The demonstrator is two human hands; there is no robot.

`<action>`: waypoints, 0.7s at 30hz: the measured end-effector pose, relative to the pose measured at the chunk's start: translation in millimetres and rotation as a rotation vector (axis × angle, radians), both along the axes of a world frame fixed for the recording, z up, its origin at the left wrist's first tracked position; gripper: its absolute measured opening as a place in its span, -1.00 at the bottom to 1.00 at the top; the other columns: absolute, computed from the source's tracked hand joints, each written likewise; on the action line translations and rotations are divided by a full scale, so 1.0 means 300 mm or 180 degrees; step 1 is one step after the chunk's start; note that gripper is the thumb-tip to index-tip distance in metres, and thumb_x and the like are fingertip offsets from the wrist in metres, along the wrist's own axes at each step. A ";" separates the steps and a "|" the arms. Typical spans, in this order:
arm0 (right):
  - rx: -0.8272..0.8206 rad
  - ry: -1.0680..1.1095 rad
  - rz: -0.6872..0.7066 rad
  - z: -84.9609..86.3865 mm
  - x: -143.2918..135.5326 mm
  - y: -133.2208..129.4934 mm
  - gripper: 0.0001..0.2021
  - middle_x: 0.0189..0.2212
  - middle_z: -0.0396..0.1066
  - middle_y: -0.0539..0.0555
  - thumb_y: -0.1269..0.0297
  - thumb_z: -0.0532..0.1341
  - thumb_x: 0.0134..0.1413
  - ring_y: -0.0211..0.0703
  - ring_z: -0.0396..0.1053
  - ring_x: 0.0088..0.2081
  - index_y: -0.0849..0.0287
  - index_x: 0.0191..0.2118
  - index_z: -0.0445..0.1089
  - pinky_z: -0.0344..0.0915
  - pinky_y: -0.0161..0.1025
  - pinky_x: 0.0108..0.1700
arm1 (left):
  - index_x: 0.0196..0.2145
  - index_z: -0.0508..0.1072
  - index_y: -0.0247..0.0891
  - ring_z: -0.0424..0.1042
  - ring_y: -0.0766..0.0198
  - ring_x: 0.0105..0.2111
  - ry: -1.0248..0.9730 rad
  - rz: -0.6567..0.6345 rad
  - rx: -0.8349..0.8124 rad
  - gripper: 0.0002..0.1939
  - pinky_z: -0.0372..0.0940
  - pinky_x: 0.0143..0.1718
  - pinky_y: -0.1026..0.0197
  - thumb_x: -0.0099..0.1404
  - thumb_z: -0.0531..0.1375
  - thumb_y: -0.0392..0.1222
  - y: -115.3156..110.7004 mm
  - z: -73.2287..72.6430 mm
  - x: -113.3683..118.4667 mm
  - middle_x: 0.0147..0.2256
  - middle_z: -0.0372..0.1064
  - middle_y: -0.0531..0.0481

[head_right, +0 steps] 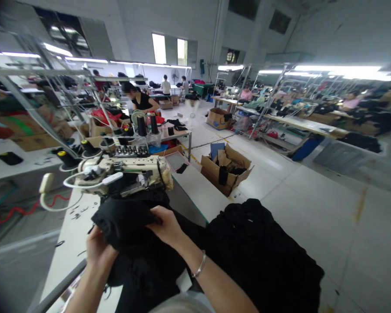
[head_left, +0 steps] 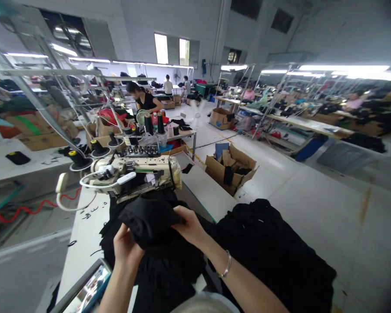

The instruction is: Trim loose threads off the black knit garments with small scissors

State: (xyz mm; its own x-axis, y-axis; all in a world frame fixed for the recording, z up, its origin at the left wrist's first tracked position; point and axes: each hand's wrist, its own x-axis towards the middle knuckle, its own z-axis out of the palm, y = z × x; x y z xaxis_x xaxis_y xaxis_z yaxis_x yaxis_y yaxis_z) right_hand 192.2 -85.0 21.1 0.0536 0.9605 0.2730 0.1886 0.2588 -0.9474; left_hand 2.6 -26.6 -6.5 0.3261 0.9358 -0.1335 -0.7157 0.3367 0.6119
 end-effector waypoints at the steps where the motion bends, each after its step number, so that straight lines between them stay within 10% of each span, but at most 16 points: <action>1: 0.0029 0.0137 0.0157 0.009 -0.022 0.001 -0.81 -0.47 0.32 -0.02 0.21 0.25 -0.03 -0.26 0.22 -0.40 0.26 -0.37 0.43 0.15 -0.34 -0.35 | -0.44 0.57 -0.03 0.54 0.20 -0.36 -0.0011 -0.0065 -0.0022 -0.89 0.32 -0.06 0.19 0.08 0.23 -0.08 -0.022 -0.002 0.003 -0.43 0.57 0.14; 10: -0.0768 0.1978 0.0168 0.060 -0.033 -0.032 -0.64 -0.73 -0.13 -0.20 0.08 0.29 -0.09 -0.47 -0.22 -0.73 0.17 -0.57 0.13 -0.24 -0.41 -0.70 | -0.20 0.47 -0.12 0.43 0.00 -0.12 0.1460 -0.0183 -0.0133 -0.68 0.32 -0.09 0.00 0.11 0.20 0.04 -0.101 -0.017 0.010 -0.22 0.50 -0.07; 16: -0.0578 0.0673 0.0439 0.141 -0.035 -0.048 -0.74 -0.64 0.04 -0.11 0.13 0.21 0.01 -0.39 -0.02 -0.59 0.22 -0.51 0.28 -0.08 -0.38 -0.58 | 0.06 0.24 -0.05 -0.06 0.00 0.21 0.3001 0.0858 0.1794 -0.34 -0.07 0.18 0.00 -0.02 0.33 -0.09 -0.142 0.130 -0.005 0.20 0.02 -0.05; 21: -0.0234 -0.0268 0.0526 0.147 -0.048 -0.062 -0.71 -0.65 -0.02 -0.10 0.29 0.13 0.06 -0.36 -0.04 -0.56 0.23 -0.63 0.21 -0.10 -0.34 -0.53 | -0.14 0.45 -0.13 0.32 0.00 -0.07 0.3465 0.0119 0.2497 -0.57 0.15 -0.01 0.09 -0.02 0.33 -0.13 -0.126 0.237 0.039 -0.13 0.42 -0.08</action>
